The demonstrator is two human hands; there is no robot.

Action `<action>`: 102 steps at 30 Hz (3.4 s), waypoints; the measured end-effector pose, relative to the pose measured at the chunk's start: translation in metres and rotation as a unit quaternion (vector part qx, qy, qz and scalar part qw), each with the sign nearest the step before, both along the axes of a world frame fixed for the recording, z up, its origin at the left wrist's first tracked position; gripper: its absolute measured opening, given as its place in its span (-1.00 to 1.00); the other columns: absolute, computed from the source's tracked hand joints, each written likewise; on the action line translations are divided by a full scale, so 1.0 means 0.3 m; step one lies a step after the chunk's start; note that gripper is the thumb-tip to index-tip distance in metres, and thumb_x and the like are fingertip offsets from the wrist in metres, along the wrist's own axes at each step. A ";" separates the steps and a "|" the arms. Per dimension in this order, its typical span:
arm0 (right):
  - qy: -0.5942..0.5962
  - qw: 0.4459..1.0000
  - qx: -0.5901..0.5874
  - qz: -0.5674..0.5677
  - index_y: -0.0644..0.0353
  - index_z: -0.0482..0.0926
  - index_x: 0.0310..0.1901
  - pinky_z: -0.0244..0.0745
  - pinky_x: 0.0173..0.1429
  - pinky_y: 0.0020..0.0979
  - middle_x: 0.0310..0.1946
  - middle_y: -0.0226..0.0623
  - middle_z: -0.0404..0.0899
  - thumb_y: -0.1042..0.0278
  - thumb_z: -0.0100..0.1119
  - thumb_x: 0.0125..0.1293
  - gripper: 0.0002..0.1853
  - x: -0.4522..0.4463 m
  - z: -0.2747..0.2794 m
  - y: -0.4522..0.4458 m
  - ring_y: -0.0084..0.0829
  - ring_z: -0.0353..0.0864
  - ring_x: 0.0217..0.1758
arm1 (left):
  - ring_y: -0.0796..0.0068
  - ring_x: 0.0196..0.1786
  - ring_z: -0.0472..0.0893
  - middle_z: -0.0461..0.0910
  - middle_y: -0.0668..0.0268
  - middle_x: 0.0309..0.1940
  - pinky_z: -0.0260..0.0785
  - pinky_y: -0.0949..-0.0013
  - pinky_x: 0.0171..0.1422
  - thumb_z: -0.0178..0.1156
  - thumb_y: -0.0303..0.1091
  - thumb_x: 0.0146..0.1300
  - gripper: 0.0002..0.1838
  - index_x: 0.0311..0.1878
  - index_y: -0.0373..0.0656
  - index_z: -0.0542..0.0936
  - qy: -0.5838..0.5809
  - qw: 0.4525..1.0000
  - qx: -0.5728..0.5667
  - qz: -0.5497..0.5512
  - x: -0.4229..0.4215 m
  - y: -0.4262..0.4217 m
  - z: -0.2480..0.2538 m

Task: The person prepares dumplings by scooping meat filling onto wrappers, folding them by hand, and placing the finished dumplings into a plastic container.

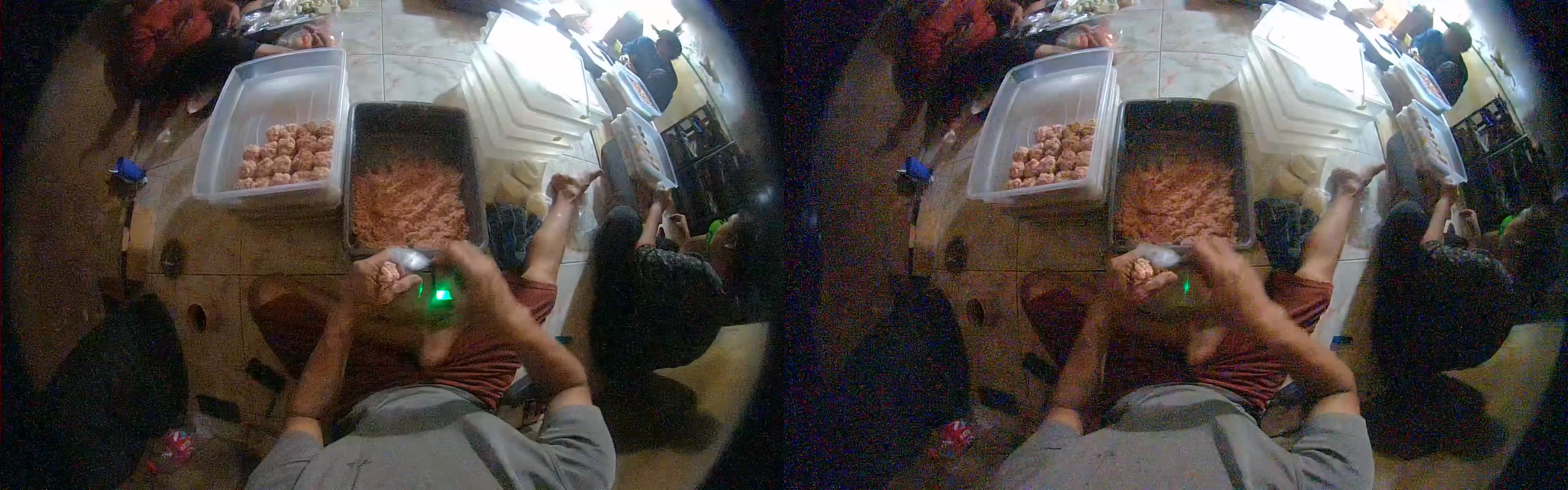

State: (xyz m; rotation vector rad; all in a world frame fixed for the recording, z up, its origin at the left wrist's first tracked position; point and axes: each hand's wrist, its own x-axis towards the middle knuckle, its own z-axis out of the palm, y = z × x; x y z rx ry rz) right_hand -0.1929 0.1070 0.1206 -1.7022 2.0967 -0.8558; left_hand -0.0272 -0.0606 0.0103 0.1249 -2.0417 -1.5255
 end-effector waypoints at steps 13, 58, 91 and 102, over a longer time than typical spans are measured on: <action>-0.087 0.992 -0.052 -0.081 0.25 0.48 -0.13 0.47 -0.09 -0.05 -0.25 0.00 0.49 0.55 0.13 0.23 -0.83 0.120 0.049 0.049 0.13 0.53 -0.15 | 0.48 -0.32 0.60 0.60 0.26 -0.42 0.46 0.37 -0.20 0.40 -0.25 0.11 -0.73 -0.21 -0.17 0.60 -0.132 0.990 0.047 0.005 0.003 -0.005 0.112; -0.151 0.968 -0.127 -0.158 0.27 0.54 -0.17 0.50 -0.14 -0.36 -0.37 -0.20 0.55 0.58 0.16 0.30 -0.91 0.104 0.118 -0.017 -0.36 0.57 -0.31 | 0.56 -0.23 0.62 0.64 0.35 -0.30 0.51 0.43 -0.15 0.52 -0.20 0.11 -0.60 -0.13 -0.18 0.55 -0.140 0.984 0.103 0.031 0.064 -0.134 0.387; 0.132 0.981 0.082 -0.116 0.24 0.56 -0.11 0.52 -0.03 -0.06 -0.17 0.00 0.61 0.49 0.14 0.25 -0.83 -0.367 -0.129 -0.106 0.02 0.63 -0.08 | 0.08 0.03 0.60 0.58 0.05 0.01 0.44 0.01 0.22 0.22 0.13 0.34 -0.35 0.21 -0.26 0.46 0.028 0.994 -0.033 0.103 0.113 -0.476 0.440; 0.219 0.968 0.093 0.074 0.13 0.62 -0.09 0.55 0.05 -0.03 -0.11 -0.12 0.65 0.53 0.21 0.12 -0.72 -0.314 -0.429 -0.337 -0.06 0.64 0.03 | 0.16 -0.05 0.65 0.63 0.07 0.01 0.51 0.20 0.02 0.22 -0.18 0.37 -0.63 0.12 -0.20 0.58 -0.456 0.863 -0.215 -0.038 -0.008 0.060 -0.154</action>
